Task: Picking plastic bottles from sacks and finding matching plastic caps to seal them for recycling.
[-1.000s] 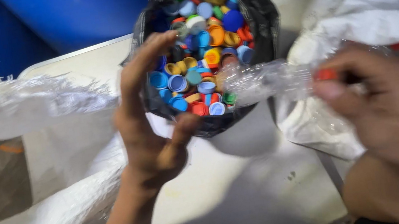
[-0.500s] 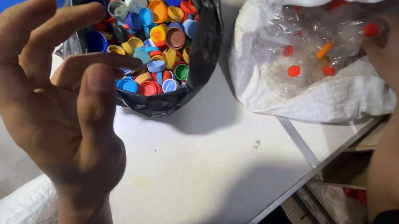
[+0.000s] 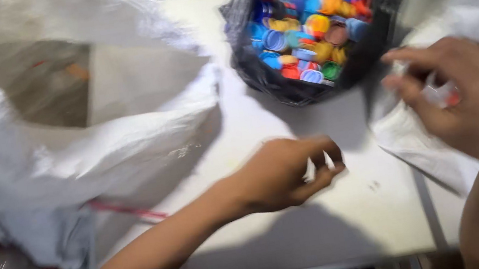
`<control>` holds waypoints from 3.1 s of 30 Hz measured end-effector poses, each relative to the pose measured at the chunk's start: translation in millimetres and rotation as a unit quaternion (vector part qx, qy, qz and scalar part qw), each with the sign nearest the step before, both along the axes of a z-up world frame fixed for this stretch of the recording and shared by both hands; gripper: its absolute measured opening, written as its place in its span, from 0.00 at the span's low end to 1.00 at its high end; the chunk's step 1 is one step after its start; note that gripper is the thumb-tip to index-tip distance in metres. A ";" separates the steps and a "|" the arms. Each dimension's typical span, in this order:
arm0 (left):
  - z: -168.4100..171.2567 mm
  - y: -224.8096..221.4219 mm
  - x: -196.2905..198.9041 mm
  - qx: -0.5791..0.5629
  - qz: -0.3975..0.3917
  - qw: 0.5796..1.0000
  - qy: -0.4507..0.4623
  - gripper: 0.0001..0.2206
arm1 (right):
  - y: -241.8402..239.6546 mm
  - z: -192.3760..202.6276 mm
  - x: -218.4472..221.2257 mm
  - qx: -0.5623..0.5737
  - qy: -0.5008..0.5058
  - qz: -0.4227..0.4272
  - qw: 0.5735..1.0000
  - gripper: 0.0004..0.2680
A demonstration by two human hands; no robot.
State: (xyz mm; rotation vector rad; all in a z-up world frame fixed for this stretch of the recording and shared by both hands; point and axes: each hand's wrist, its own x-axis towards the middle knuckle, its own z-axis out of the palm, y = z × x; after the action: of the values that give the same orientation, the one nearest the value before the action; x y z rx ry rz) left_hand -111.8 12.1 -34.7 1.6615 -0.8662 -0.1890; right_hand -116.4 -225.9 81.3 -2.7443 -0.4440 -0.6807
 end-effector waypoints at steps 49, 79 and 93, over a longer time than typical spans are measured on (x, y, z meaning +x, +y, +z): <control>-103.5 -11.4 40.6 -0.071 0.037 0.996 0.024 0.13 | 70.9 17.3 86.0 0.227 0.097 0.256 0.935 0.12; -91.6 -9.5 44.2 -0.199 0.050 0.931 0.301 0.15 | 37.6 -92.2 187.4 -0.019 -0.005 0.028 0.999 0.07; -91.1 -12.4 49.0 -0.106 0.117 0.942 0.297 0.12 | 25.3 -46.4 159.7 0.115 0.201 0.065 0.971 0.08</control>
State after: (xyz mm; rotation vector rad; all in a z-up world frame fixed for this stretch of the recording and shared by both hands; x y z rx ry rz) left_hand -62.9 -0.2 -125.8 1.3750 -0.2201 -0.3927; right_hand 43.3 -200.6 35.0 -2.5144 -0.4157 -0.1227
